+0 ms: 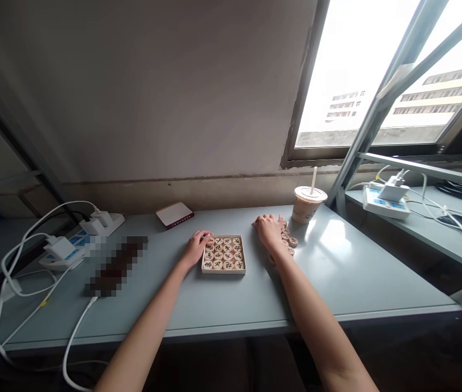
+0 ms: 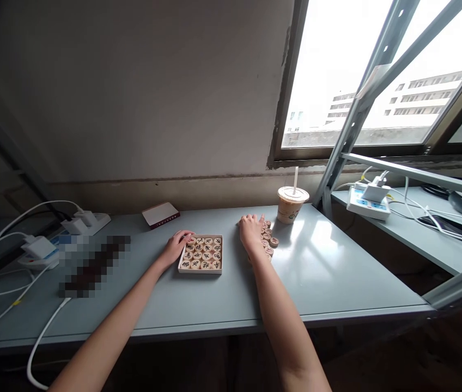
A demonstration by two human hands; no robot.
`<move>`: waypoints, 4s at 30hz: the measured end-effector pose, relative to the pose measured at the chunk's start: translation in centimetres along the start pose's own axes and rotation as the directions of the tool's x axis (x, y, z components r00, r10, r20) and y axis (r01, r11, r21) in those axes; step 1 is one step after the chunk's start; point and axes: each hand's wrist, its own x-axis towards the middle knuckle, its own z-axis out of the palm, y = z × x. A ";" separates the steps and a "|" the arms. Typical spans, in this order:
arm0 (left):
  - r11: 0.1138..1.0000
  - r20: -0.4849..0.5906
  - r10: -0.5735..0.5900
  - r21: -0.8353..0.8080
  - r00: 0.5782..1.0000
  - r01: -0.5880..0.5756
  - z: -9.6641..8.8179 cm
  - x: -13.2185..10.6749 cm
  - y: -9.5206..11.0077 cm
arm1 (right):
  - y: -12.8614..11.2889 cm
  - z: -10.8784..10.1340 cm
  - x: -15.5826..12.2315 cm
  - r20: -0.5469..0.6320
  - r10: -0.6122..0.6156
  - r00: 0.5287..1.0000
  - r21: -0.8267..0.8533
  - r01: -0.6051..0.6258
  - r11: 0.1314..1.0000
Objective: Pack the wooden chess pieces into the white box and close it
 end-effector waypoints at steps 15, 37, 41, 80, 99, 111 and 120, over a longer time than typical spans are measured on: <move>0.992 -0.029 0.091 0.090 0.995 -0.089 0.3 0.2 -0.2 | -6.6 -2.1 -1.9 -0.028 -0.558 0.830 0.326 0.535 0.779; 0.995 -0.040 0.067 0.073 0.997 -0.064 0.2 0.2 -0.2 | -3.3 -2.4 -0.8 -0.036 -0.320 0.947 0.196 0.321 0.927; 0.997 -0.034 0.053 0.062 0.998 -0.051 0.3 0.2 -0.2 | -1.1 -1.9 -0.7 0.069 -0.004 0.998 -0.024 0.005 1.000; 0.999 -0.004 0.021 0.025 1.000 -0.021 0.1 0.4 -0.5 | 0.8 -0.6 -1.0 0.056 0.196 0.979 0.007 -0.196 0.980; 0.999 -0.007 0.016 0.035 1.000 -0.016 0.0 0.4 -0.5 | -0.9 -0.1 -0.4 0.055 -0.227 0.972 0.360 0.193 0.913; 0.997 -0.088 -0.068 -0.055 0.994 0.063 -0.5 0.7 -1.3 | -2.3 -3.7 -1.5 0.080 -0.492 0.867 0.708 0.298 0.640; 0.952 0.181 -0.130 0.297 0.975 0.072 -3.5 -0.8 0.8 | -2.1 -2.5 -1.4 0.101 -0.519 0.849 0.658 0.334 0.675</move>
